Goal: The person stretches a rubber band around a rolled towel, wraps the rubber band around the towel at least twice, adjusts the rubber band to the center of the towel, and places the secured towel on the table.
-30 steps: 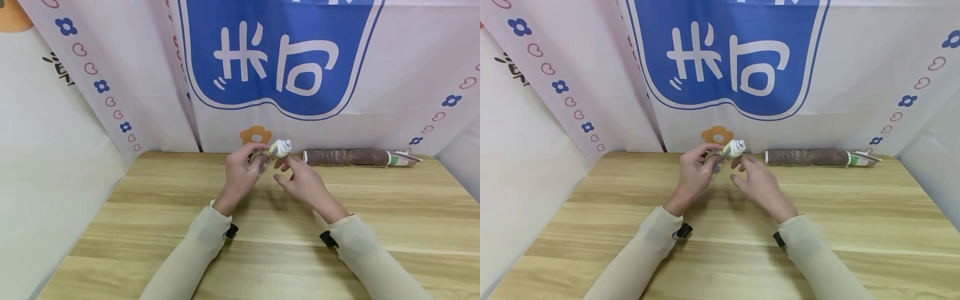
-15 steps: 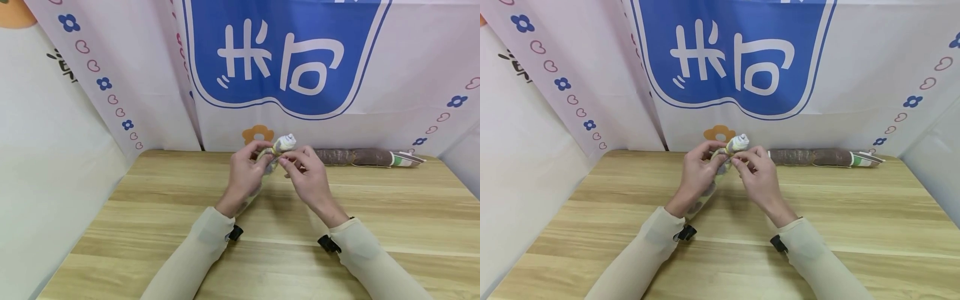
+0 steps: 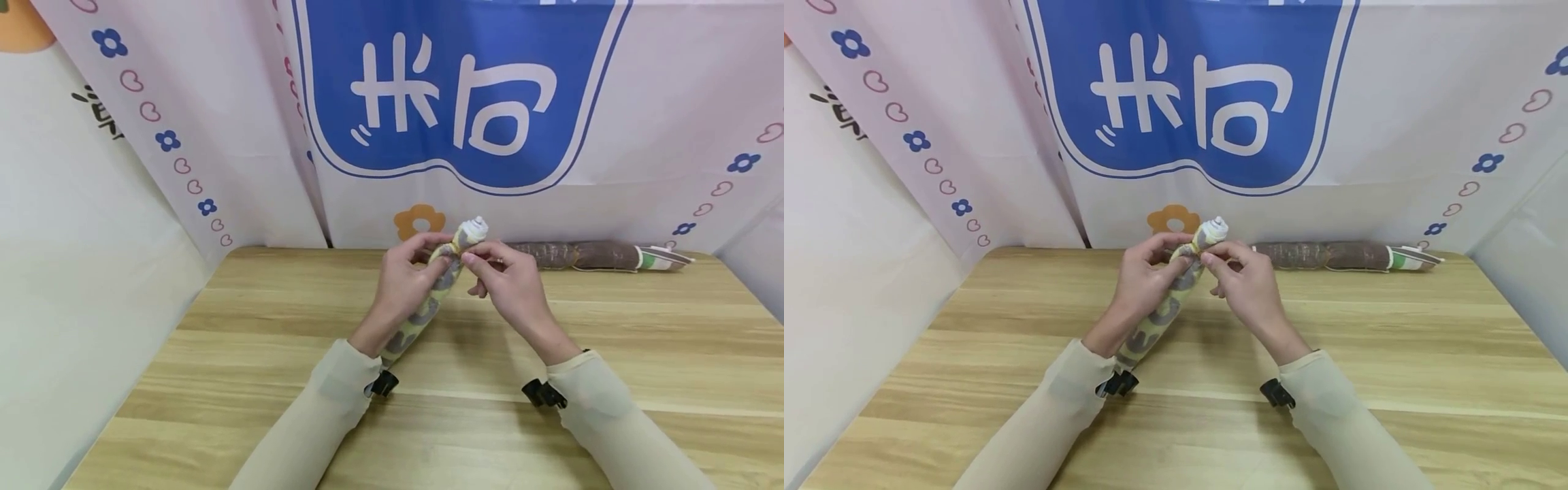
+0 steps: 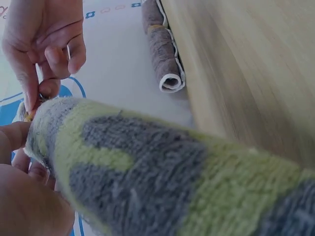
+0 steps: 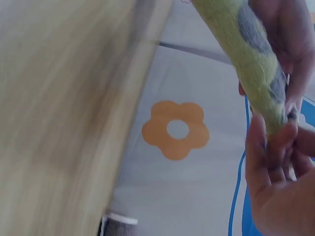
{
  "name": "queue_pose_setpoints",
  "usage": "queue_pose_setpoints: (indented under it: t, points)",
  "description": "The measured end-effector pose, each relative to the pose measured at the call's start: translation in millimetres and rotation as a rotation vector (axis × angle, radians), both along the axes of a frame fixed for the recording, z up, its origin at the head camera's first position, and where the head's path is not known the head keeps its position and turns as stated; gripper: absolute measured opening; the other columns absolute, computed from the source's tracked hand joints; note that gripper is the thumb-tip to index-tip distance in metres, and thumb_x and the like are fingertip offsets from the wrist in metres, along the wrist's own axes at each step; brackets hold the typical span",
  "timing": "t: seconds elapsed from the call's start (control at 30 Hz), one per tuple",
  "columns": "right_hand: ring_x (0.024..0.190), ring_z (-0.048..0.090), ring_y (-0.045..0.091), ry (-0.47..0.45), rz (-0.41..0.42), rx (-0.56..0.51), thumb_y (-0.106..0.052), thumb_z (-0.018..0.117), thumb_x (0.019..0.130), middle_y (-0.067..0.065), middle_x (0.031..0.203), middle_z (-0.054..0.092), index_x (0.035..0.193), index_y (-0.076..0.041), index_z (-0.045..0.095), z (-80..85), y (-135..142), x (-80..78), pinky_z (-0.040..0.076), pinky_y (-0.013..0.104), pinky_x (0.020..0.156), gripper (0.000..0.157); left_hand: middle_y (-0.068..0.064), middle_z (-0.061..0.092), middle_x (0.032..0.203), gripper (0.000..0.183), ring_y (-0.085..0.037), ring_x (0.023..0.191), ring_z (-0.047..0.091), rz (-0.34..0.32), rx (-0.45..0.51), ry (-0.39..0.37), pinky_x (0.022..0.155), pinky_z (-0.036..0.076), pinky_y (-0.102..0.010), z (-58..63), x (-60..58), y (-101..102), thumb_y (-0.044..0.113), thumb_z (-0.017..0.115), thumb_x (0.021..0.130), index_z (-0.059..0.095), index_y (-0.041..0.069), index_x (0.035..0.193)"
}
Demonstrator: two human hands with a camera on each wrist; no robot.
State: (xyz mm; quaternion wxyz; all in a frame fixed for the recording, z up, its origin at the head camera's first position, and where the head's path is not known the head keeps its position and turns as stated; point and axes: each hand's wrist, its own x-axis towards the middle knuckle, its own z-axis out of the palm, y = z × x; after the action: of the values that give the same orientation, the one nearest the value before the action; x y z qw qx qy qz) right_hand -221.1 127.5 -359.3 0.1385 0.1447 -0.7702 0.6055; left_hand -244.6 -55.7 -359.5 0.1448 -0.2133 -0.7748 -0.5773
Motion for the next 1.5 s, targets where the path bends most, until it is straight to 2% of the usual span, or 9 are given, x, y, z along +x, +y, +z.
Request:
queue_pose_setpoints:
  t: [0.2, 0.37, 0.57, 0.7, 0.93, 1.03, 1.27, 1.37, 1.5]
  points:
    - [0.072, 0.066, 0.025, -0.138, 0.118, 0.153, -0.020, 0.067, 0.107, 0.013, 0.098, 0.064, 0.108, 0.001, 0.067, 4.0, 4.7, 0.9, 0.062, 0.040, 0.069, 0.022, -0.003, 0.077, 0.110, 0.019, -0.019, 0.083, 0.070, 0.021, -0.014, 0.010, 0.076, 0.062, -0.033, -2.0, 0.2, 1.6, 0.003, 0.073, 0.097, 0.079, 0.007, 0.116]
    - [0.072, 0.058, 0.021, -0.024, 0.077, 0.334, -0.022, 0.071, 0.104, 0.006, 0.083, 0.059, 0.091, -0.008, 0.065, 1.7, 4.8, -1.6, 0.053, 0.031, 0.061, 0.021, -0.001, 0.078, 0.109, 0.017, -0.017, 0.079, 0.071, 0.049, -0.006, 0.024, 0.069, 0.061, -0.031, -5.5, -0.6, 4.1, 0.002, 0.074, 0.095, 0.079, 0.007, 0.111]
    - [0.079, 0.061, 0.028, 0.027, 0.021, 0.245, -0.019, 0.067, 0.107, 0.009, 0.093, 0.057, 0.098, -0.002, 0.077, 2.2, 9.2, -3.0, 0.062, 0.032, 0.066, 0.022, -0.004, 0.078, 0.110, 0.021, -0.018, 0.081, 0.072, 0.038, -0.031, 0.040, 0.074, 0.062, -0.036, -6.7, -1.5, 4.4, 0.003, 0.077, 0.095, 0.078, 0.006, 0.115]
    - [0.082, 0.063, 0.022, 0.008, 0.020, 0.147, -0.018, 0.069, 0.106, 0.012, 0.097, 0.058, 0.105, 0.002, 0.078, 6.9, 14.0, -3.2, 0.063, 0.032, 0.067, 0.021, -0.004, 0.076, 0.112, 0.025, -0.018, 0.089, 0.072, -0.033, -0.013, 0.003, 0.080, 0.060, -0.037, -3.6, -2.3, 1.7, 0.009, 0.077, 0.096, 0.076, 0.006, 0.120]
    - [0.086, 0.069, 0.020, -0.036, 0.117, 0.072, -0.012, 0.069, 0.105, 0.014, 0.102, 0.060, 0.104, 0.003, 0.077, 11.7, 21.8, -6.2, 0.064, 0.036, 0.071, 0.017, -0.010, 0.072, 0.118, 0.022, -0.021, 0.101, 0.067, -0.267, 0.163, -0.230, 0.083, 0.055, -0.032, -2.1, -4.9, -5.0, 0.018, 0.062, 0.108, 0.066, 0.004, 0.124]
    - [0.089, 0.069, 0.021, -0.072, 0.133, 0.065, -0.015, 0.071, 0.104, 0.015, 0.102, 0.060, 0.104, 0.003, 0.077, 13.1, 22.8, -5.7, 0.064, 0.037, 0.073, 0.019, -0.012, 0.073, 0.117, 0.020, -0.022, 0.102, 0.069, -0.306, 0.200, -0.285, 0.086, 0.057, -0.034, -3.0, -5.6, -6.7, 0.015, 0.066, 0.106, 0.063, 0.004, 0.122]
    - [0.098, 0.067, 0.024, -0.194, 0.094, 0.004, -0.023, 0.078, 0.100, 0.014, 0.111, 0.058, 0.103, 0.005, 0.074, 15.8, 17.5, -2.7, 0.064, 0.039, 0.078, 0.029, -0.009, 0.069, 0.100, 0.019, -0.019, 0.088, 0.062, -0.177, 0.125, -0.157, 0.075, 0.052, -0.027, -1.3, -4.9, -4.6, 0.002, 0.079, 0.094, 0.064, 0.003, 0.106]
    - [0.100, 0.067, 0.026, -0.234, 0.072, -0.009, -0.029, 0.079, 0.099, 0.014, 0.115, 0.054, 0.104, 0.005, 0.071, 16.3, 13.1, -0.2, 0.064, 0.039, 0.079, 0.035, -0.009, 0.067, 0.094, 0.022, -0.018, 0.085, 0.061, -0.093, 0.075, -0.092, 0.073, 0.051, -0.025, -0.2, -2.5, -0.9, 0.002, 0.084, 0.090, 0.065, 0.004, 0.100]
    - [0.097, 0.070, 0.027, -0.264, 0.032, 0.003, -0.036, 0.080, 0.098, 0.014, 0.117, 0.056, 0.099, 0.003, 0.067, 15.3, 10.9, 1.0, 0.064, 0.038, 0.078, 0.041, -0.008, 0.069, 0.089, 0.025, -0.017, 0.081, 0.065, -0.054, -0.015, 0.002, 0.072, 0.055, -0.027, -1.1, 1.9, 4.8, 0.006, 0.087, 0.088, 0.065, 0.005, 0.099]
